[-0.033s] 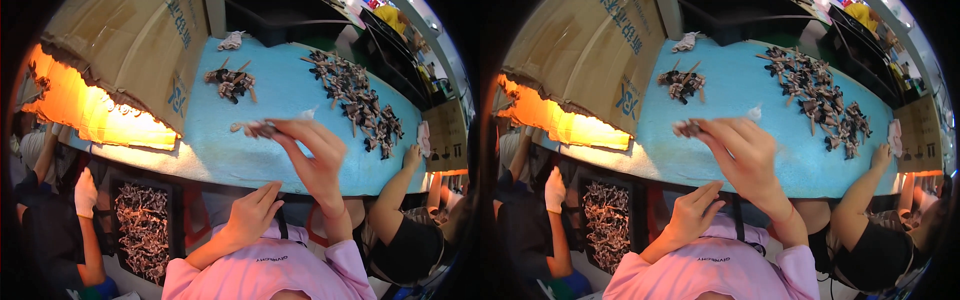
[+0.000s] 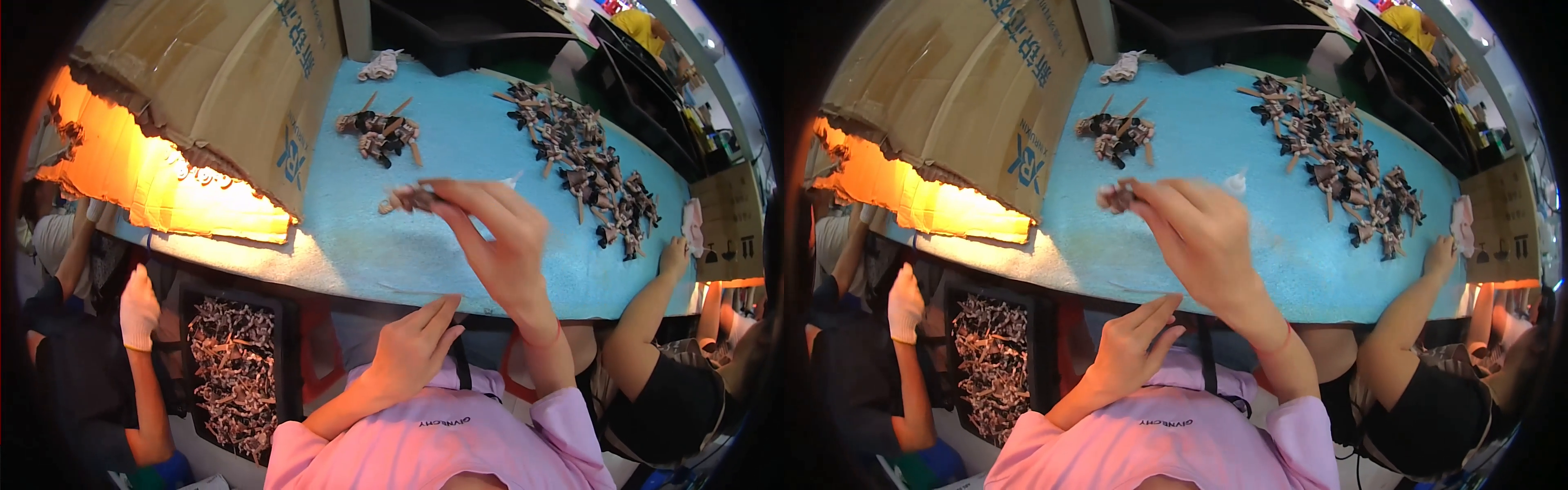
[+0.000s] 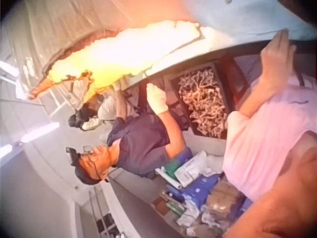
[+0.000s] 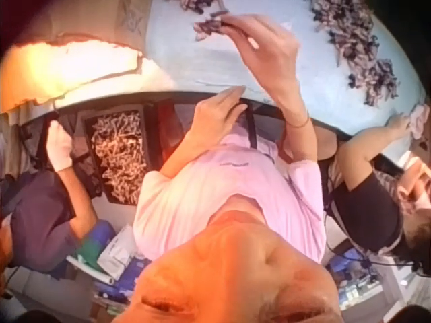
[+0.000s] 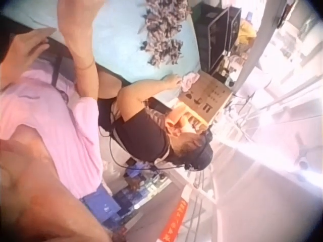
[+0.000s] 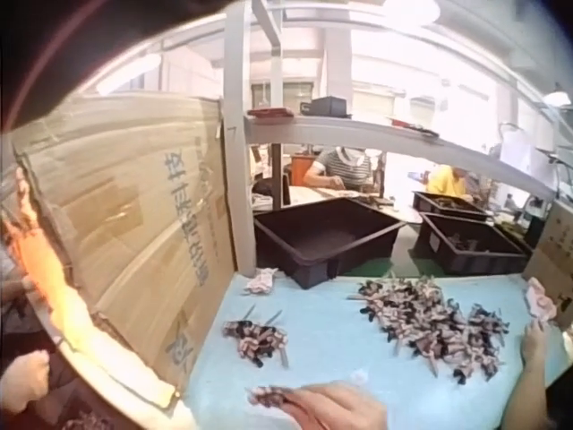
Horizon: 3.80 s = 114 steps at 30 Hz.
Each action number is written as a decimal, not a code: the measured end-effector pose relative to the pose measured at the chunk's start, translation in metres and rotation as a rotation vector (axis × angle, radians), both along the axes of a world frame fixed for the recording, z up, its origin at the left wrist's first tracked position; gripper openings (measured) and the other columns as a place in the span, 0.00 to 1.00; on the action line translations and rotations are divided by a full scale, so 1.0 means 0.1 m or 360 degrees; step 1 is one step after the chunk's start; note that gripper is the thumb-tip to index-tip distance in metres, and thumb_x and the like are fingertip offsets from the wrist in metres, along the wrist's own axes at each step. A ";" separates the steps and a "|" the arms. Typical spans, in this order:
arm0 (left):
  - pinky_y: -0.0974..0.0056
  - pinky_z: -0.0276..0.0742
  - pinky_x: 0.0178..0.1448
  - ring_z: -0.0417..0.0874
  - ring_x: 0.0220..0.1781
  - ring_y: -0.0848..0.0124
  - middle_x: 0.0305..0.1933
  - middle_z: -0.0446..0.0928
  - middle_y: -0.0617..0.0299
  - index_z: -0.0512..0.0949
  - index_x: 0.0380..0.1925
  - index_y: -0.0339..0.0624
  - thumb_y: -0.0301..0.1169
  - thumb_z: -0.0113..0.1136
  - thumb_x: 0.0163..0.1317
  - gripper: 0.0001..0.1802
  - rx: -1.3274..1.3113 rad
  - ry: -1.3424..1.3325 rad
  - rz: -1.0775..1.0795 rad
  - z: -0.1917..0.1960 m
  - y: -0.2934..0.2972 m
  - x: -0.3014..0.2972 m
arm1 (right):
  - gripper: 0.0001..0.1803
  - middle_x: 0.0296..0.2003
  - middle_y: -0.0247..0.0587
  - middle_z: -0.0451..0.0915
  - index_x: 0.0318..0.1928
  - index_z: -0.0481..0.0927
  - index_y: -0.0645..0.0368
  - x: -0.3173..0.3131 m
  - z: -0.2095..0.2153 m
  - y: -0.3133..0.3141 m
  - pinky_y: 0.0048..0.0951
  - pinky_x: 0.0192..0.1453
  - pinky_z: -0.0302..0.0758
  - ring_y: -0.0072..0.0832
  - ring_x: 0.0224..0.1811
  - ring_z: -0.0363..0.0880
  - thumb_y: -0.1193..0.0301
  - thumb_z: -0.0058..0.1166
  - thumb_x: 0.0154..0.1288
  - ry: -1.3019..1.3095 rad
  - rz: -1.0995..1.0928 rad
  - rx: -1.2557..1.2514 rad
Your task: The person assembles small plastic toy figurine parts by applying glue from a glue bottle and joining the plastic components together by hand.
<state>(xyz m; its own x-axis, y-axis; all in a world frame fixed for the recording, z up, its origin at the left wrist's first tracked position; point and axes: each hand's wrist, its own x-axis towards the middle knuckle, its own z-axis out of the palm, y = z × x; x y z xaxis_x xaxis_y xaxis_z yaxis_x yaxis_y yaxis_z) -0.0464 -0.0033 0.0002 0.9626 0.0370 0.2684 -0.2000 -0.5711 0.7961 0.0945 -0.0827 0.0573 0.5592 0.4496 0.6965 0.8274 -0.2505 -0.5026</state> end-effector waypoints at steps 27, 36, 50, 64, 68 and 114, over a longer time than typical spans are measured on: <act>0.61 0.70 0.25 0.76 0.22 0.58 0.22 0.74 0.54 0.76 0.25 0.37 0.27 0.58 0.54 0.05 0.0280 -0.0273 0.0956 -0.01 1.12 -0.05 | 0.11 0.31 0.45 0.81 0.38 0.79 0.64 -0.17 -0.37 -0.41 0.23 0.32 0.76 0.26 0.27 0.81 0.86 0.52 0.54 0.0216 -0.0253 -0.0380; 0.71 0.70 0.24 0.78 0.20 0.70 0.19 0.75 0.57 0.78 0.26 0.33 0.18 0.58 0.51 0.02 -0.0082 -0.0172 0.0498 -0.14 0.49 -0.01 | 0.06 0.27 0.43 0.80 0.37 0.79 0.64 0.26 -0.37 -1.14 0.21 0.26 0.75 0.25 0.24 0.80 0.80 0.52 0.58 0.0345 -0.0752 -0.0155; 0.66 0.68 0.23 0.75 0.20 0.63 0.21 0.74 0.56 0.79 0.28 0.35 0.18 0.60 0.48 0.06 -0.0137 -0.0133 0.0126 -0.08 0.00 -0.01 | 0.21 0.43 0.46 0.75 0.47 0.76 0.59 1.28 -0.45 -1.24 0.37 0.49 0.72 0.44 0.47 0.72 0.75 0.59 0.48 0.0039 -0.0839 -0.0991; 0.64 0.68 0.23 0.74 0.20 0.62 0.21 0.73 0.55 0.78 0.29 0.35 0.19 0.60 0.49 0.06 -0.0157 -0.0138 0.0065 -0.08 -0.04 -0.02 | 0.23 0.43 0.43 0.76 0.48 0.74 0.57 0.59 -0.61 -1.32 0.36 0.47 0.73 0.40 0.45 0.75 0.86 0.51 0.48 -0.0021 -0.0622 -0.0858; 0.72 0.71 0.25 0.78 0.22 0.71 0.21 0.76 0.56 0.78 0.30 0.31 0.17 0.57 0.52 0.05 -0.0244 -0.0078 -0.0084 -0.06 -0.12 0.05 | 0.25 0.39 0.45 0.80 0.52 0.73 0.58 0.27 -0.60 -1.44 0.29 0.45 0.76 0.35 0.41 0.80 0.88 0.48 0.51 0.0411 -0.0414 -0.0462; 0.73 0.78 0.25 0.80 0.32 0.70 0.42 0.75 0.50 0.72 0.47 0.27 0.20 0.48 0.62 0.14 -0.1977 0.0236 0.0021 -0.02 0.17 0.16 | 0.18 0.43 0.43 0.77 0.44 0.72 0.64 0.39 -0.84 -0.70 0.26 0.39 0.76 0.28 0.36 0.79 0.76 0.60 0.51 0.0936 -0.0276 0.0028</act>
<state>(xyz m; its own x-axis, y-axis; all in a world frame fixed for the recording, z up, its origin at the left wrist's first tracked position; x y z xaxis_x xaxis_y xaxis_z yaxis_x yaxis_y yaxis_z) -0.0308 0.0133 -0.0017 0.9781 0.1972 -0.0659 -0.0623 0.5804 0.8120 0.1331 -0.1530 -0.0267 0.9162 0.3089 0.2552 0.3578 -0.3442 -0.8681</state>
